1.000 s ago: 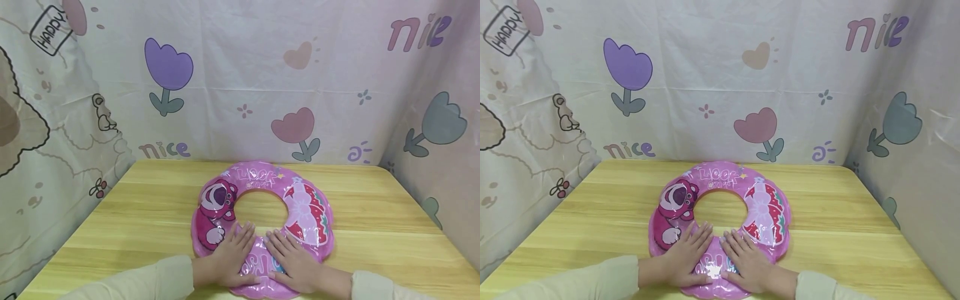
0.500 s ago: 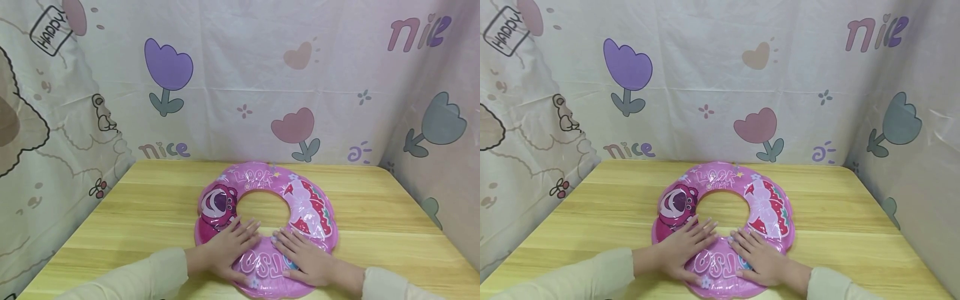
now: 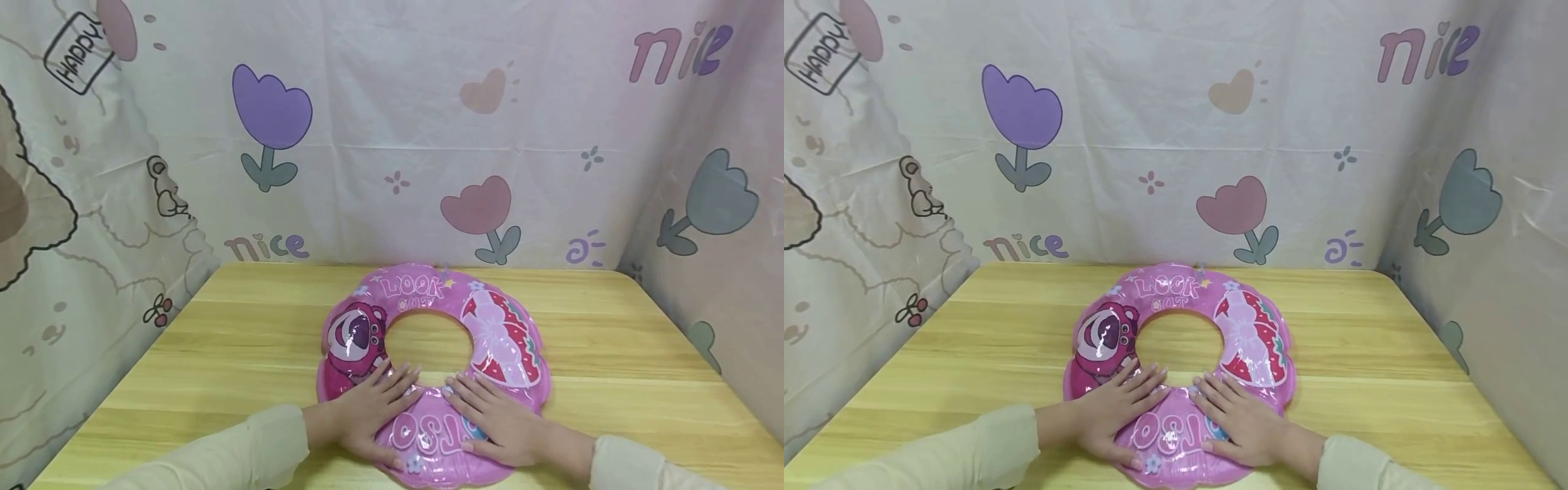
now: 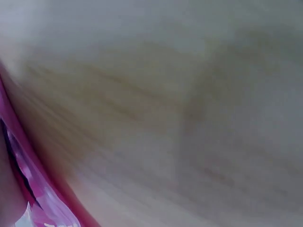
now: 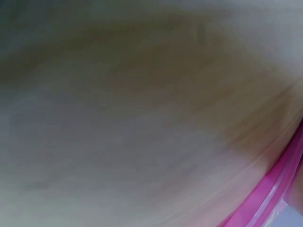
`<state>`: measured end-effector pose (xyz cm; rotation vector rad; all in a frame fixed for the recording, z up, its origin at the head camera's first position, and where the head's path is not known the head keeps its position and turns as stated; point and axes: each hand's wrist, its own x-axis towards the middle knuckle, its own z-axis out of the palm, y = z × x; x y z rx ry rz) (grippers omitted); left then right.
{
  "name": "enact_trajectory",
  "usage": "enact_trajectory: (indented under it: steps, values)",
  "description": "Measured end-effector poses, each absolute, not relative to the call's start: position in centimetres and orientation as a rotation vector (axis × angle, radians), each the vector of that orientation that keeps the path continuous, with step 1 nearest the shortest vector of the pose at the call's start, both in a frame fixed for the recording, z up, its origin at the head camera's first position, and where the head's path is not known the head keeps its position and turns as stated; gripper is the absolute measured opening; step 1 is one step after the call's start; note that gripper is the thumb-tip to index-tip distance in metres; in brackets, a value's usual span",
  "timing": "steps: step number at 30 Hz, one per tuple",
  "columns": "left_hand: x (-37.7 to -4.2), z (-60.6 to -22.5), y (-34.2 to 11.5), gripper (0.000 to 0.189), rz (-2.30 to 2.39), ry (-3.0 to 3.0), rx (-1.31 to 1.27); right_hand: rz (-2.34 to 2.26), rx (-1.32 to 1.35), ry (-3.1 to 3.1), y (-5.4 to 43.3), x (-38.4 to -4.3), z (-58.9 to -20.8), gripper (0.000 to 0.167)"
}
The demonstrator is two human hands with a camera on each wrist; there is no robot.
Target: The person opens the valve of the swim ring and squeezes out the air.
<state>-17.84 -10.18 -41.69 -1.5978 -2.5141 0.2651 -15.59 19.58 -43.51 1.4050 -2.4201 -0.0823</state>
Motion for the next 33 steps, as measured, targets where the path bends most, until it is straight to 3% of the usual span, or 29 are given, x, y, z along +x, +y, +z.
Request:
enact_trajectory:
  steps: [4,12,21,33]
  values:
    - [-17.4,-41.8,-10.1,0.096,0.208,-2.585,-1.582,-0.022,1.413,-2.483,19.6,-15.8,-43.2,0.066]
    - [-16.6,-41.8,-9.8,0.095,0.143,-2.663,-1.546,0.291,1.311,-2.486,19.7,-16.3,-42.6,0.049]
    - [-18.3,-41.4,-12.0,0.103,0.236,-2.42,-1.452,0.029,1.094,-2.424,20.4,-17.7,-42.4,0.092]
    - [-20.4,-40.9,-14.1,0.105,0.014,-2.567,-1.284,0.079,0.856,-2.644,21.8,-19.3,-42.1,0.098]
